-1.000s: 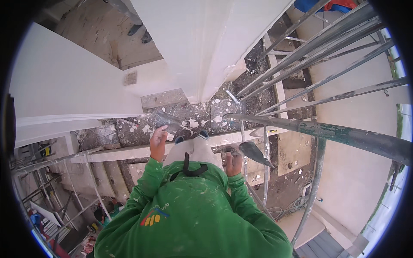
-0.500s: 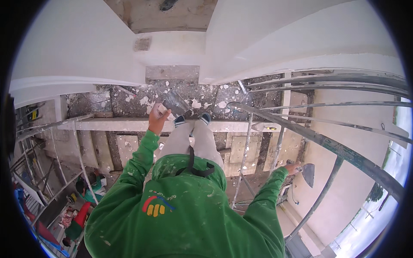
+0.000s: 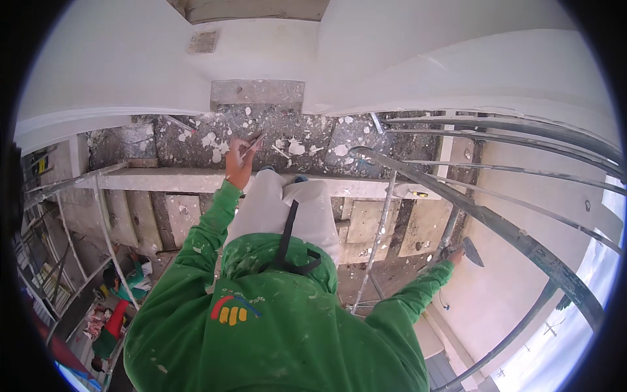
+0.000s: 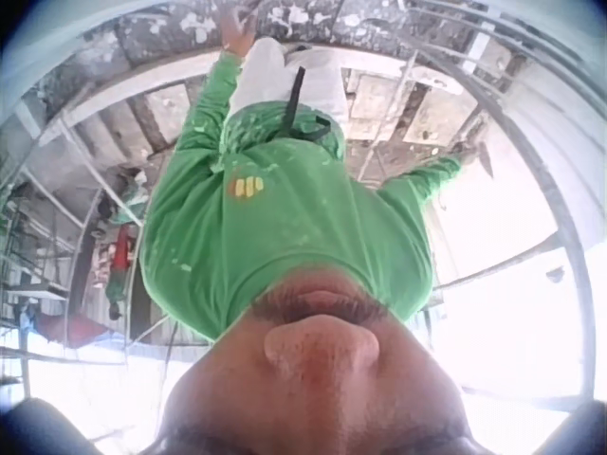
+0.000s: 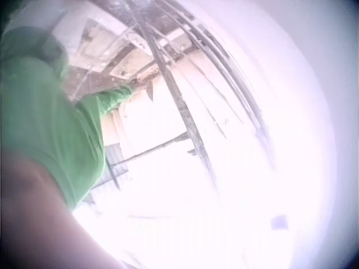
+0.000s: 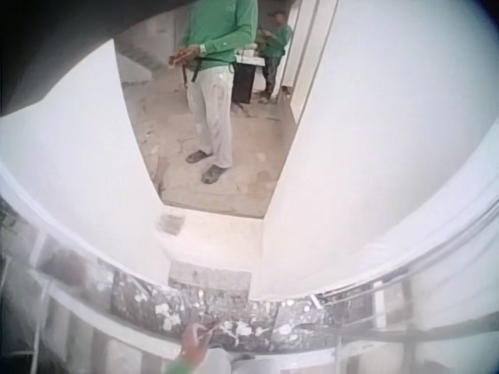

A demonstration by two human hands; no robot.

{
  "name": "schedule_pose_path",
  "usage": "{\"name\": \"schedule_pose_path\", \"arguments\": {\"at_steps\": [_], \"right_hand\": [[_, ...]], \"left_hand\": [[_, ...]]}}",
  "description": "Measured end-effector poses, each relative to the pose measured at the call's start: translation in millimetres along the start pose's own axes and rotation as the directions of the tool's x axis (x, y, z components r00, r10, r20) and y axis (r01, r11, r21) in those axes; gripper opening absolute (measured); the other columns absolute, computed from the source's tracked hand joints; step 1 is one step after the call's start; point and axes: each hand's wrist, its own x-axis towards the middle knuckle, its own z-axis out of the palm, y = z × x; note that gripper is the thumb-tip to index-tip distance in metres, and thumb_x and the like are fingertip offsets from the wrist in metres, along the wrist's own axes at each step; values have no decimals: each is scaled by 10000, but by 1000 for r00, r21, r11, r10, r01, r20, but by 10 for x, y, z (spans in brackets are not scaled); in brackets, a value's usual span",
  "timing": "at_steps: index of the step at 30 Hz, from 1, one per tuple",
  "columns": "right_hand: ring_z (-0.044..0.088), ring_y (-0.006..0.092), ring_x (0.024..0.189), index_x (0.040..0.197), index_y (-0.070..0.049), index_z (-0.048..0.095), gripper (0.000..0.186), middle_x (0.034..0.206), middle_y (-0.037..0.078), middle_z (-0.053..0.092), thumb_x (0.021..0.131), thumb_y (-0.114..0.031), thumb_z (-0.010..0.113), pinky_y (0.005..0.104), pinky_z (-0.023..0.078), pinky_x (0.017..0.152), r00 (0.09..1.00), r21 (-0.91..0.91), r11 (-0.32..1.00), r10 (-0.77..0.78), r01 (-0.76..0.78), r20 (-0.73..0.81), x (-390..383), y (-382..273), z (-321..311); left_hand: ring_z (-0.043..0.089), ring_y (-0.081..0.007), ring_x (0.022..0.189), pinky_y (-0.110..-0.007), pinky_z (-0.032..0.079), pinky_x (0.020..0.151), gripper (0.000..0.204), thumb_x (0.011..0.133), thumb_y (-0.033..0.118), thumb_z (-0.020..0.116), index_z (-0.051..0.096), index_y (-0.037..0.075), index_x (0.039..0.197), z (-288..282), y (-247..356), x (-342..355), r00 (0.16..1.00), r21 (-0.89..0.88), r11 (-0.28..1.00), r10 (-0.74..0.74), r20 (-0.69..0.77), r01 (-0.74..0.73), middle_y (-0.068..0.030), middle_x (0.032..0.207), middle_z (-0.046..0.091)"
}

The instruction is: The person uses a trowel and a hawk to apply and smooth white plaster onto a wall corner. They repeatedly scoop plaster from the hawk onto the trowel and spread it evenly across the surface, smoothing the edges and corners.

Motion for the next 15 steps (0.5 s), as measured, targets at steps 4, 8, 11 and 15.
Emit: {"name": "schedule_pose_path", "arguments": {"at_steps": [4, 8, 11, 15], "right_hand": [[551, 196, 761, 1045, 72, 648, 510, 929, 100, 620, 886, -401, 544, 329, 450, 663, 993, 95, 993, -73, 64, 94, 399, 212, 43], [549, 201, 807, 1003, 60, 640, 484, 899, 94, 604, 882, -404, 579, 331, 448, 738, 957, -132, 962, -212, 240, 199, 687, 344, -48], [493, 215, 385, 916, -35, 545, 396, 638, 79, 497, 899, -431, 548, 326, 440, 361, 963, 74, 990, -135, 121, 235, -15, -110, 128], [429, 146, 343, 986, -97, 510, 383, 589, 39, 473, 902, -463, 583, 272, 365, 295, 987, 91, 991, -108, 98, 118, -211, -187, -28]], "left_hand": [[590, -263, 1085, -341, 461, 898, 184, 898, -61, 520, 434, 18, 1040, 464, -977, 351, 982, 68, 983, 162, 97, -169, -201, 1193, 581], [484, -365, 1239, -401, 380, 1043, 486, 806, -127, 451, 449, 11, 1271, 885, -1321, 613, 966, 267, 931, 214, 145, -247, -225, 1335, 484], [410, -372, 1314, -421, 325, 1101, 556, 869, -73, 420, 378, 33, 1413, 1222, -1882, 764, 924, 290, 877, 355, 144, -383, -197, 1422, 429], [408, -367, 1320, -419, 304, 1120, 523, 884, -72, 415, 396, 12, 1400, 1604, -2528, 1024, 901, 212, 877, 428, 64, -432, -203, 1412, 438]]}}
